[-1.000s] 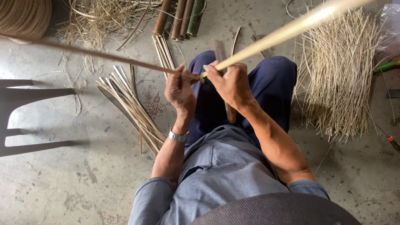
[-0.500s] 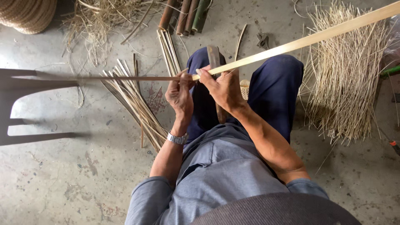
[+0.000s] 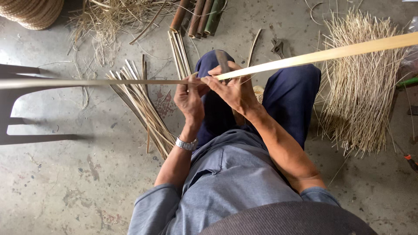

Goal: The person sits on the floor and uses a curved knife to shave thin strips of bamboo. They repeatedly hold the bamboo strip, shave it with the knife, inspect the result, and place the finished strip on a pile on the floor.

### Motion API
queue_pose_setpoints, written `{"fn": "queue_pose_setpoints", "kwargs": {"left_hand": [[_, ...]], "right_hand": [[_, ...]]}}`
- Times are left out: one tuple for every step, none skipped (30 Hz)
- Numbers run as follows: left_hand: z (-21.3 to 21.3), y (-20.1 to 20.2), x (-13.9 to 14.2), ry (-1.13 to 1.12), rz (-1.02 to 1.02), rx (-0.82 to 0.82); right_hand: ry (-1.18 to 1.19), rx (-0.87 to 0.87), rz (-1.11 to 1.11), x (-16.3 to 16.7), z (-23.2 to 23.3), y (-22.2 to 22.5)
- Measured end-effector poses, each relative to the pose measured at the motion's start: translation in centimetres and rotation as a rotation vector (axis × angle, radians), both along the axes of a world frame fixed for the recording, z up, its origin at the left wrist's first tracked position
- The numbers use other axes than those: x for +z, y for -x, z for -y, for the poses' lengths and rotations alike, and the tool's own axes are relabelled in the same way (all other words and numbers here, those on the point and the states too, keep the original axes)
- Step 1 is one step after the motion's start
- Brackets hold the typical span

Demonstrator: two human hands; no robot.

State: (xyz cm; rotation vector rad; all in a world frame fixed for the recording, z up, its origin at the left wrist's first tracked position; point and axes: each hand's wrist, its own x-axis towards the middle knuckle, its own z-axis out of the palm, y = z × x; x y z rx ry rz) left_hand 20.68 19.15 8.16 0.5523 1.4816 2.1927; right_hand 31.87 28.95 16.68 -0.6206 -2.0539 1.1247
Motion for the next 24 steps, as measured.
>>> {"fn": "queue_pose_setpoints", "kwargs": {"left_hand": [[-0.1, -0.4, 0.4, -0.006, -0.047, -0.016], [-0.1, -0.7, 0.7, 0.047, -0.064, 0.001], [-0.2, -1.0, 1.0, 0.099, -0.079, 0.019], [-0.2, -1.1, 1.3, 0.150, -0.093, 0.037], [-0.2, -1.2, 1.4, 0.112, -0.065, 0.017], [-0.3, -1.2, 1.5, 0.075, -0.037, -0.004], [-0.3, -1.1, 1.6, 0.039, -0.009, -0.025], [-0.4, -1.0, 1.6, 0.019, 0.023, -0.015], [-0.5, -0.8, 1.5, -0.001, 0.052, -0.004], [-0.5, -0.4, 1.5, -0.024, 0.079, 0.009], [-0.6, 0.0, 1.4, -0.031, 0.104, 0.039], [-0.6, 0.5, 1.4, -0.036, 0.130, 0.069], [-0.4, 1.2, 1.3, -0.040, 0.155, 0.098], [0.0, 2.3, 1.4, -0.069, 0.171, 0.102], [0.8, 4.0, 1.5, -0.099, 0.186, 0.107], [1.4, 5.8, 1.6, -0.134, 0.197, 0.120], [2.0, 7.3, 1.5, -0.089, 0.244, 0.094], [3.0, 8.6, 1.2, -0.033, 0.298, 0.070], [4.1, 9.8, 0.5, 0.024, 0.352, 0.045], [4.8, 11.2, -0.3, 0.048, 0.345, 0.031], [5.6, 12.3, -1.2, 0.069, 0.337, 0.019], [6.5, 13.4, -2.5, 0.094, 0.335, 0.010], [7.6, 14.2, -4.0, 0.201, 0.344, 0.019], [8.6, 15.1, -5.7, 0.304, 0.355, 0.031]], "right_hand": [[-0.049, -0.021, 0.063, 0.0, 0.1, 0.2], [-0.178, -0.032, 0.043, -0.1, 0.1, 0.4], [-0.309, -0.040, 0.023, -0.2, 0.1, 0.4], [-0.440, -0.046, 0.003, -0.4, 0.1, 0.4], [-0.336, -0.058, 0.040, -0.6, 0.1, 0.4], [-0.230, -0.069, 0.077, -0.9, 0.1, 0.3], [-0.124, -0.080, 0.114, -1.3, 0.1, 0.3], [-0.133, -0.098, 0.112, -1.6, 0.1, 0.2], [-0.142, -0.115, 0.105, -1.9, 0.0, 0.2], [-0.154, -0.130, 0.098, -2.0, -0.2, 0.1], [-0.131, -0.146, 0.100, -2.2, -0.5, -0.1], [-0.105, -0.162, 0.105, -2.2, -0.8, -0.3], [-0.078, -0.179, 0.109, -2.1, -1.2, -0.6], [-0.040, -0.199, 0.132, -1.8, -1.8, -1.3], [-0.003, -0.220, 0.154, -1.4, -2.6, -2.2], [-0.063, -0.250, 0.216, -0.7, -3.6, -3.2], [-0.121, -0.272, 0.279, -0.2, -4.3, -3.7], [0.085, -0.206, 0.224, 0.2, -4.8, -4.4], [0.293, -0.141, 0.171, 0.8, -5.2, -5.4], [0.456, -0.134, 0.137, 1.2, -5.7, -5.8], [0.617, -0.124, 0.105, 1.6, -6.1, -6.2], [0.665, -0.076, 0.047, 1.9, -6.6, -6.4], [0.714, -0.026, -0.009, 2.2, -6.9, -6.7], [0.767, -0.039, -0.041, 2.2, -7.1, -6.7]]}}
